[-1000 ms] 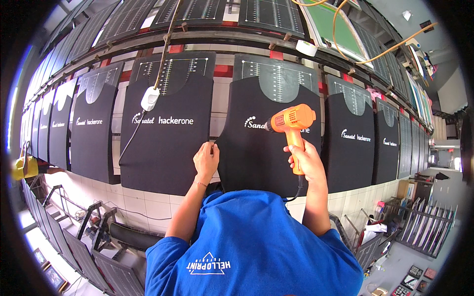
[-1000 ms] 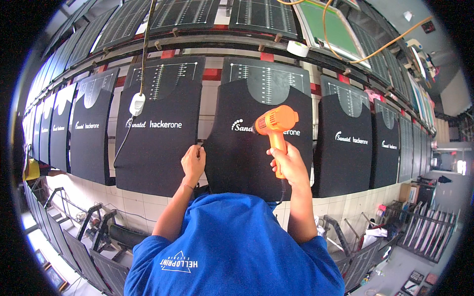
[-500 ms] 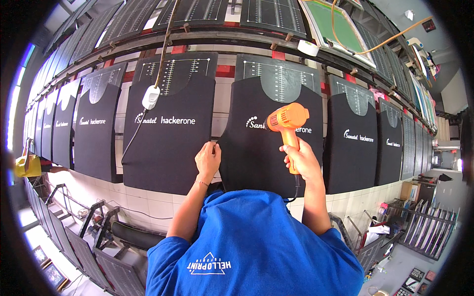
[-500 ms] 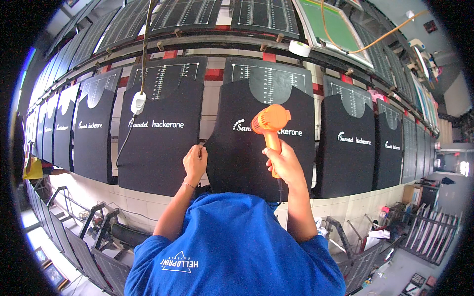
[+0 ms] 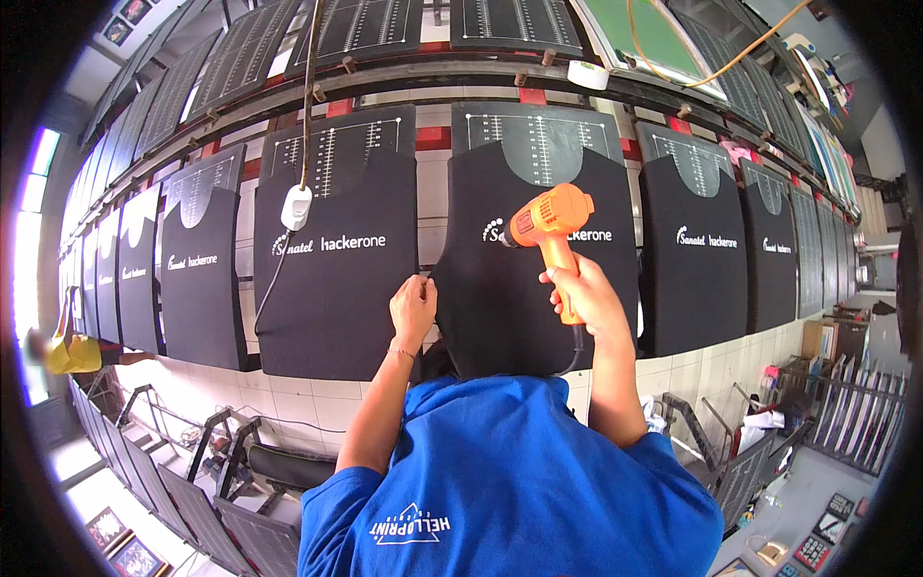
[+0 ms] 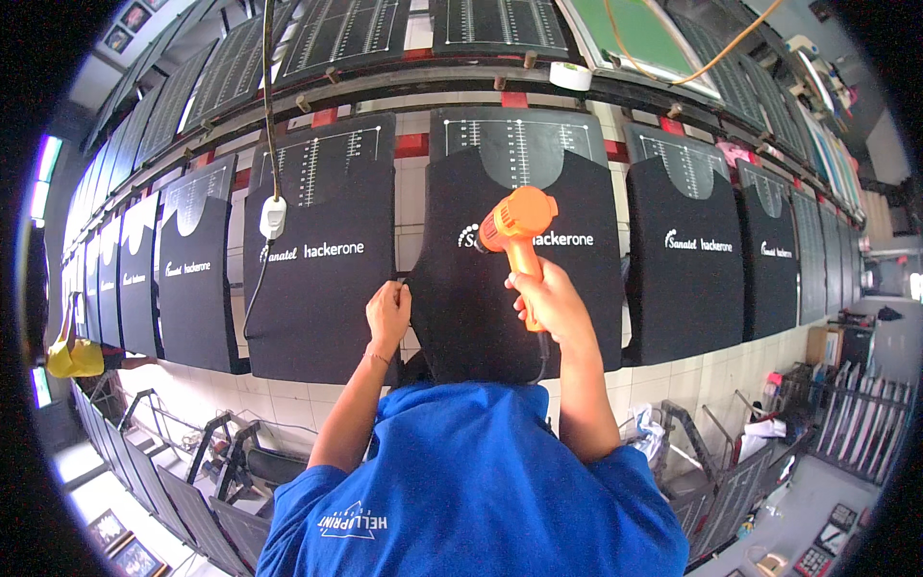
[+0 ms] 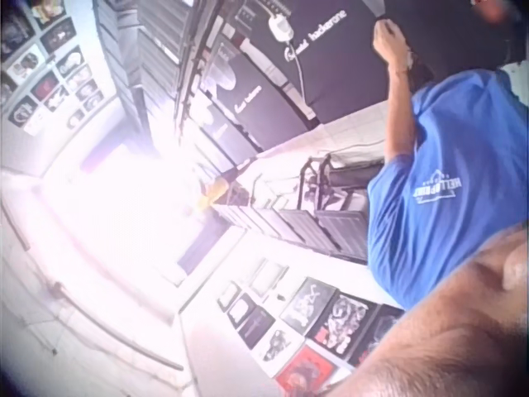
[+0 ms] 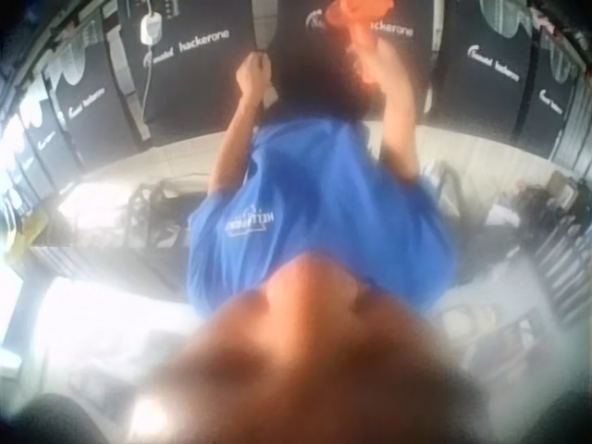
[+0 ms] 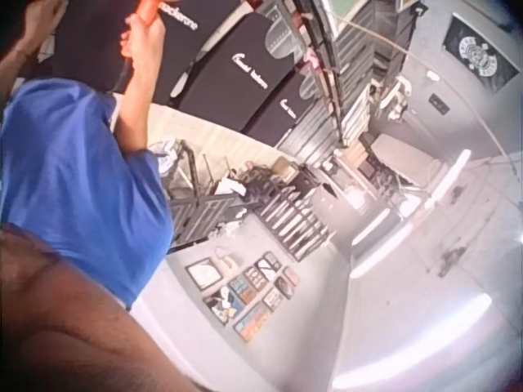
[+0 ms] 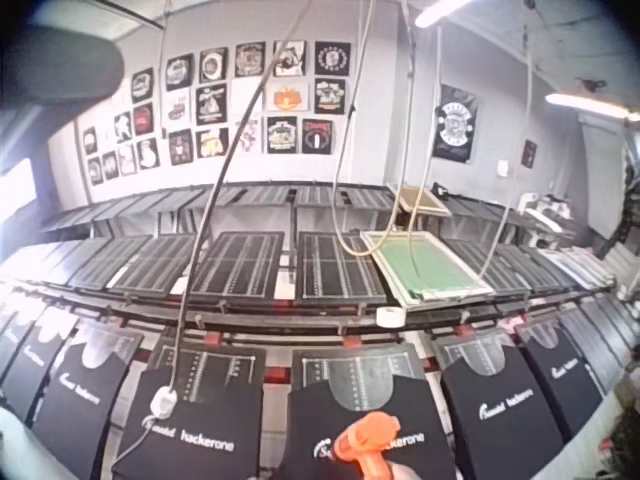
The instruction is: The person uses an orange heat gun to apply heat to white printed logos on black t-shirts hanging on a rack. They move the heat gun back and forth over the logo area while occasionally touching the fabric with their left hand.
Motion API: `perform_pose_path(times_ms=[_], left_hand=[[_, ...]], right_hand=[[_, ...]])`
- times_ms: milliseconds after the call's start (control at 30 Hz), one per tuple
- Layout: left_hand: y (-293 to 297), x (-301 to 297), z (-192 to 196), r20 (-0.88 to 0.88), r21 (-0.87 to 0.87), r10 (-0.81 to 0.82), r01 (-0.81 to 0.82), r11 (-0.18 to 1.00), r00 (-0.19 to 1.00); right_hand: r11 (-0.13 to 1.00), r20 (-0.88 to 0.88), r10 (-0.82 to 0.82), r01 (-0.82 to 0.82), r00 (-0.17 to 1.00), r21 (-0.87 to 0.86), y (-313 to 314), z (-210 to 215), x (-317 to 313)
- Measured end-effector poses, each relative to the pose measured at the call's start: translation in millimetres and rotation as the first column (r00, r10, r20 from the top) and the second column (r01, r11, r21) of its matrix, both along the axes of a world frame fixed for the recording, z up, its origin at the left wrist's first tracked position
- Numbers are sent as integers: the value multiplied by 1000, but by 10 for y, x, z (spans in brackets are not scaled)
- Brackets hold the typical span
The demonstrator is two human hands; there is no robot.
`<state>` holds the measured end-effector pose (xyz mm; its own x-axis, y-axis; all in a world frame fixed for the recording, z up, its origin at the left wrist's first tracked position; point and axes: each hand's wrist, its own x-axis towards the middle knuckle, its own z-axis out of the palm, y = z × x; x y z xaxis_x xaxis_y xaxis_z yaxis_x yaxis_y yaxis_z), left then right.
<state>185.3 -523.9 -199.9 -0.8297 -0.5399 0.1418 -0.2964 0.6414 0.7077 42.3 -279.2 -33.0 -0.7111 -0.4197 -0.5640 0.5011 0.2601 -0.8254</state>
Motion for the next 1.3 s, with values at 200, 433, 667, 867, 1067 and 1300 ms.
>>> perform_pose_path(times_ms=[200,433,667,867,1067,1300], left_hand=[[-272,25,6,0,147,-263,260,954,965],[-425,13,0,-16,257,-383,374,891,924],[-430,31,93,-5,253,-360,350,902,933],[-419,50,94,-25,249,-342,337,908,939],[-403,34,48,-23,227,-341,337,914,940],[-398,22,66,4,241,-343,333,912,939]], right_hand=[[998,-37,-54,55,998,34,-199,73,124],[992,-43,-90,94,995,81,-424,189,295],[989,-64,-115,120,991,83,-487,103,341],[991,-22,-103,105,994,88,-465,124,330],[993,-45,-84,88,995,80,-476,71,340],[996,-31,-61,63,998,67,-487,40,319]])
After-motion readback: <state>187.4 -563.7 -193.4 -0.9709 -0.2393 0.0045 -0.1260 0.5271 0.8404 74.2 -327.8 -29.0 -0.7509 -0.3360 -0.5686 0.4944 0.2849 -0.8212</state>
